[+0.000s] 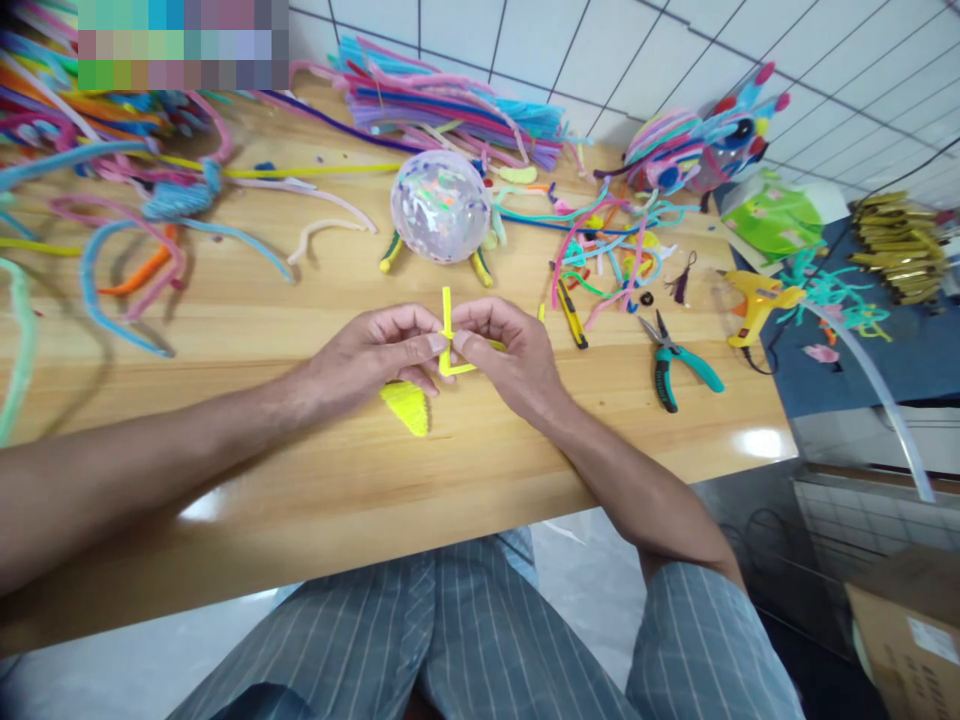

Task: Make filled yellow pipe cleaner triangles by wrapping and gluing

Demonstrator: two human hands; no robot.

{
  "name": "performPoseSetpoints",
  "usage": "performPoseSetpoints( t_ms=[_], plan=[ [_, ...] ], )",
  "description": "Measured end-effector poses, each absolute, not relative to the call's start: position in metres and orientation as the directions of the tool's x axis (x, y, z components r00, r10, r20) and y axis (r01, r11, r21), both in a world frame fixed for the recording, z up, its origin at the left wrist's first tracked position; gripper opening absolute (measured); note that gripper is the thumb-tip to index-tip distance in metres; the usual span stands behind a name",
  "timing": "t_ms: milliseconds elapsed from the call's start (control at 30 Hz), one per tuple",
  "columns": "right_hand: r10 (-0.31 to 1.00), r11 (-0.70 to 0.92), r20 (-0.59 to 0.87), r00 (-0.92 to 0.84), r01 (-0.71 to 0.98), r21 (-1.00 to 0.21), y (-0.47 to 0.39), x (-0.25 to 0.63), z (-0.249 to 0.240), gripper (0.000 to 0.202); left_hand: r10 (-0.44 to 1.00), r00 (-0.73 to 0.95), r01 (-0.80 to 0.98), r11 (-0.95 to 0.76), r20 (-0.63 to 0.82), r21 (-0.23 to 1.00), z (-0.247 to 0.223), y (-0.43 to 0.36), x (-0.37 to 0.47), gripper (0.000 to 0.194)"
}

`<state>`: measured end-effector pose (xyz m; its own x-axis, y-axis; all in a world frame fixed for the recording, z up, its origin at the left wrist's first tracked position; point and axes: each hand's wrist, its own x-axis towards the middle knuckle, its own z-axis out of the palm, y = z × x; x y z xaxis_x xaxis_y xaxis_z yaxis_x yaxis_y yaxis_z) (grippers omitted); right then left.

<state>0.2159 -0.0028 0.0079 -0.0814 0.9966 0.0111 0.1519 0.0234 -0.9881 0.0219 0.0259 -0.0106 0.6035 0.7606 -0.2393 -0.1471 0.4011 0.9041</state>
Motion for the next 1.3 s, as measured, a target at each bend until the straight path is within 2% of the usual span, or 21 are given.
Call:
performPoseSetpoints(
  t_ms=[267, 400, 633, 967, 1100, 1300],
  plan=[
    [0.995, 0.06, 0.042, -0.086, 0.221, -0.974, -0.004, 0.216, 0.009, 0.012, 0.761, 0.593, -0.152, 0.424, -0.261, 0.893, -0.01, 0.025, 0.023, 0.02],
    [0.994, 0.071, 0.054, -0.092, 0.199, -0.977, -0.004, 0.215, 0.008, 0.012, 0.791, 0.553, -0.139, 0.397, -0.261, 0.907, -0.008, 0.024, 0.023, 0.014],
    [0.995, 0.072, 0.054, -0.087, 0.22, -0.973, -0.004, 0.216, 0.004, 0.017, 0.819, 0.539, -0.081, 0.282, -0.196, 0.956, -0.005, 0.022, 0.023, 0.011],
    [0.977, 0.212, 0.201, -0.069, 0.353, -0.911, -0.007, 0.217, 0.006, 0.014, 0.842, 0.534, -0.014, 0.099, -0.076, 0.995, -0.012, 0.018, 0.021, 0.014],
    [0.942, 0.324, 0.327, -0.077, 0.464, -0.824, -0.009, 0.217, 0.007, 0.009, 0.856, 0.517, 0.02, -0.001, -0.009, 1.0, -0.013, 0.016, 0.02, 0.014],
    [0.81, 0.551, 0.54, -0.23, 0.616, -0.564, -0.014, 0.22, 0.008, 0.005, 0.889, 0.456, 0.002, -0.058, 0.051, 0.998, -0.007, 0.014, 0.02, 0.015]
  ],
)
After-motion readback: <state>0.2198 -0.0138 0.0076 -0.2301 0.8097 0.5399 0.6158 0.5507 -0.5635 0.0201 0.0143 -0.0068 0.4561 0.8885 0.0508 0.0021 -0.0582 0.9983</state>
